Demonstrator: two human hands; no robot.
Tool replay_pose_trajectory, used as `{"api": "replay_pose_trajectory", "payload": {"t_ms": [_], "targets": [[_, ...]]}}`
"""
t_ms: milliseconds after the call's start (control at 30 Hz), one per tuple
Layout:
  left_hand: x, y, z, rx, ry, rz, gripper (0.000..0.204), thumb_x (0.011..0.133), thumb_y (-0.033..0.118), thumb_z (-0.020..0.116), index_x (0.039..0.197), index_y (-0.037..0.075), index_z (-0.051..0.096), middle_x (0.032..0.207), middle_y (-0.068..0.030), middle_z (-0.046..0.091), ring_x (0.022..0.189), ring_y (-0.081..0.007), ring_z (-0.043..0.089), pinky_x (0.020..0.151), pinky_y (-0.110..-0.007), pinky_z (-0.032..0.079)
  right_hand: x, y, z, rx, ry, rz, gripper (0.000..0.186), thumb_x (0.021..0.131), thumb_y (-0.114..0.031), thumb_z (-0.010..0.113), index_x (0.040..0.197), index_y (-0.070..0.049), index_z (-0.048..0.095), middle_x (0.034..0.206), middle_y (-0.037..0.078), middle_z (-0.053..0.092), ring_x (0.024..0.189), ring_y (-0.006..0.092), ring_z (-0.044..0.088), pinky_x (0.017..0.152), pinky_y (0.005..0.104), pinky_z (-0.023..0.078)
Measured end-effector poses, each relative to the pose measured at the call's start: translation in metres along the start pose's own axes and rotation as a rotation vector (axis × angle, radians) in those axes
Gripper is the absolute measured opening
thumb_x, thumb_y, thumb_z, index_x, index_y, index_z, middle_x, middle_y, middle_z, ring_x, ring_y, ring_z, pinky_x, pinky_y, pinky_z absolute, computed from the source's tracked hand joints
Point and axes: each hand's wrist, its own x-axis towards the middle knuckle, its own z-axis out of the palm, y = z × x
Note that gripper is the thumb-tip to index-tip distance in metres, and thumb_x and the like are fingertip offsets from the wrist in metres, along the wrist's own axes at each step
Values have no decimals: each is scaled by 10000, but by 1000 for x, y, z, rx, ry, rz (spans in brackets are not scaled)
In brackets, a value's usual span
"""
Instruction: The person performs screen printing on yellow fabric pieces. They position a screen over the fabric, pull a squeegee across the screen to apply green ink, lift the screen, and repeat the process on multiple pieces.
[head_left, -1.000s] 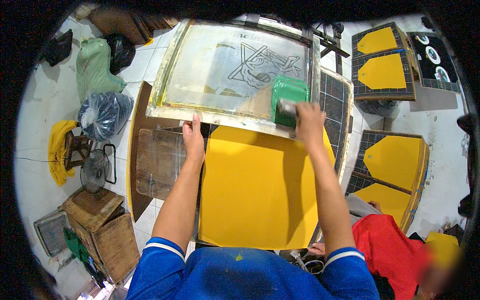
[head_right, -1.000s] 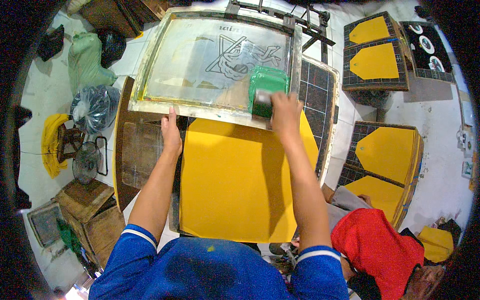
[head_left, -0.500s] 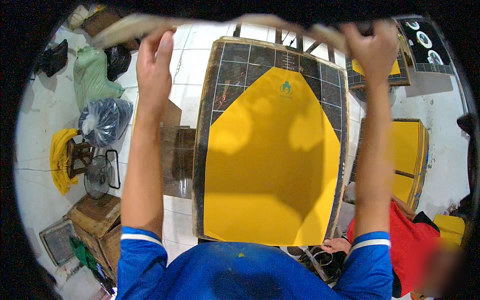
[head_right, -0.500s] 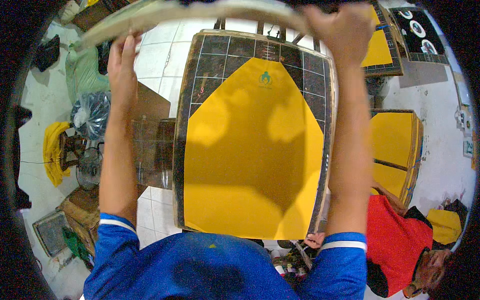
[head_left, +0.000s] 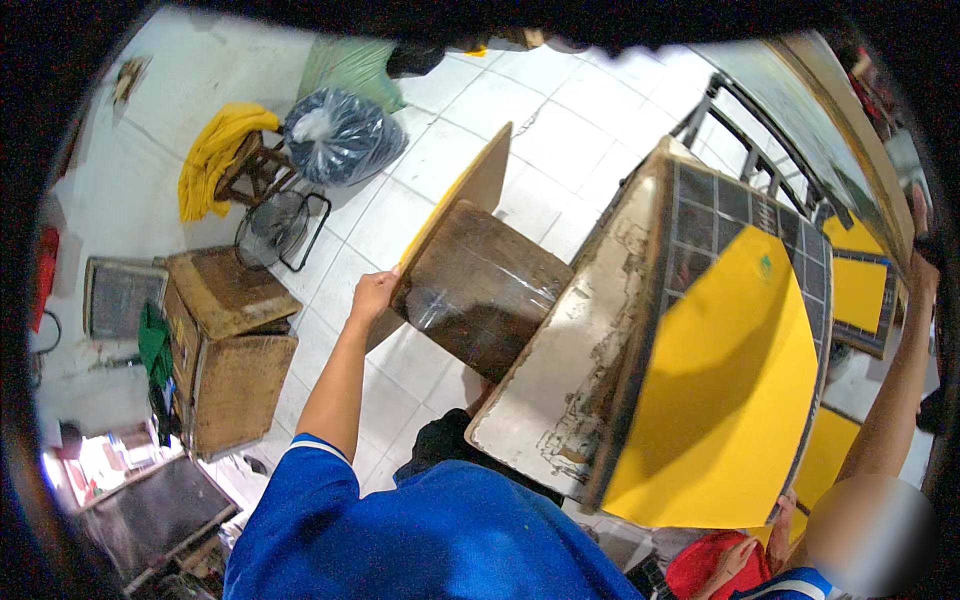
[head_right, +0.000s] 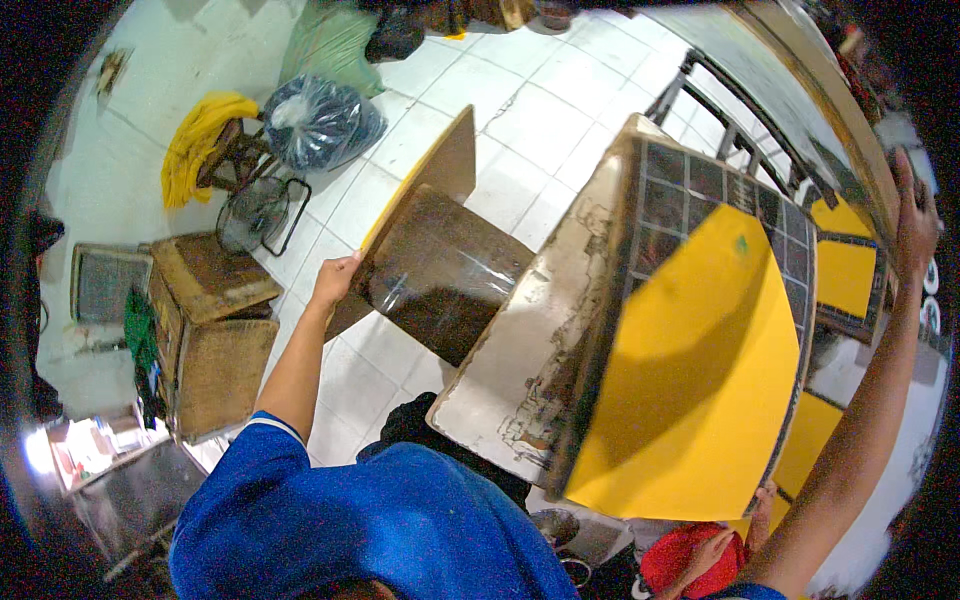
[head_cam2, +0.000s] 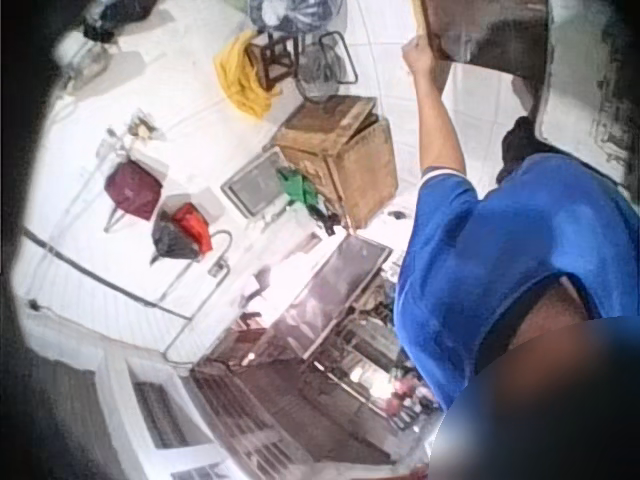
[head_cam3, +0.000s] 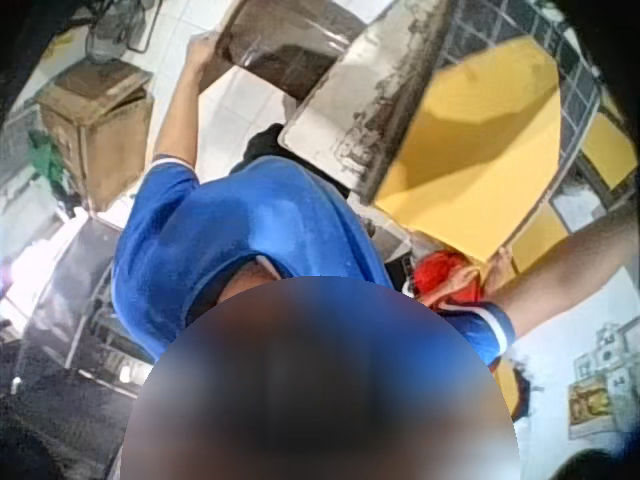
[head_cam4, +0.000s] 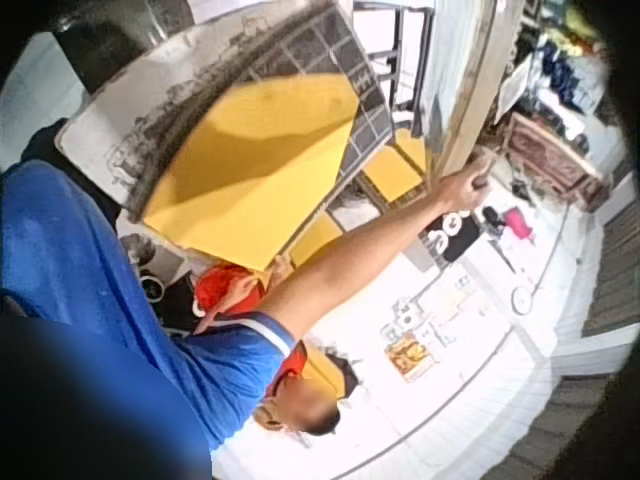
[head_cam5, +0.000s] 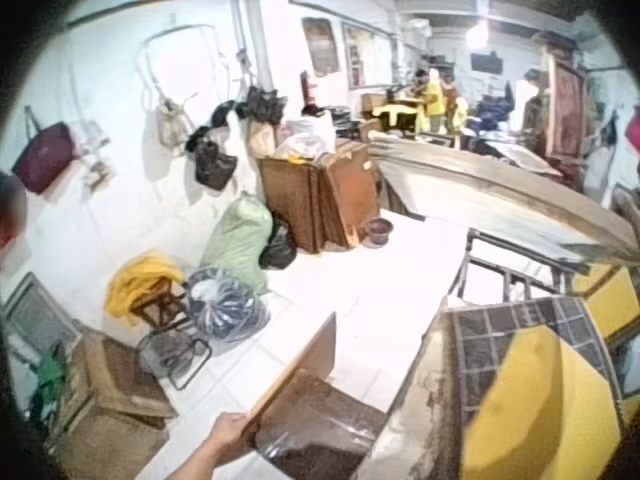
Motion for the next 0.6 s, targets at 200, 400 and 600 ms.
{"api": "replay_pose_trajectory", "payload": {"t_ms": [200,400,600], "targets": [[0,0,-14,-191,-42,3,368,971,410,711,1036,63,815,794,-94,753,725,-167,663,714,-369,528,-5,-20,-9,538,22,172,608,1032,-543,592,1418,-77,652,1359,124,692,1258,232,623,1084,358,440],[-4,29,-36,485,104,390,298,991,347,625,961,81,756,967,-146,742,981,-371,677,847,-516,541,6,-23,-15,492,-14,448,677,968,-601,660,1338,-35,700,1339,126,705,1234,249,634,1084,358,443],[20,96,-45,418,95,119,439,1031,415,545,905,34,723,920,-240,730,911,-447,697,824,-561,537,2,-22,-14,301,63,216,492,1051,-500,583,1342,-127,716,1305,112,715,1195,228,647,1053,347,455]]}}
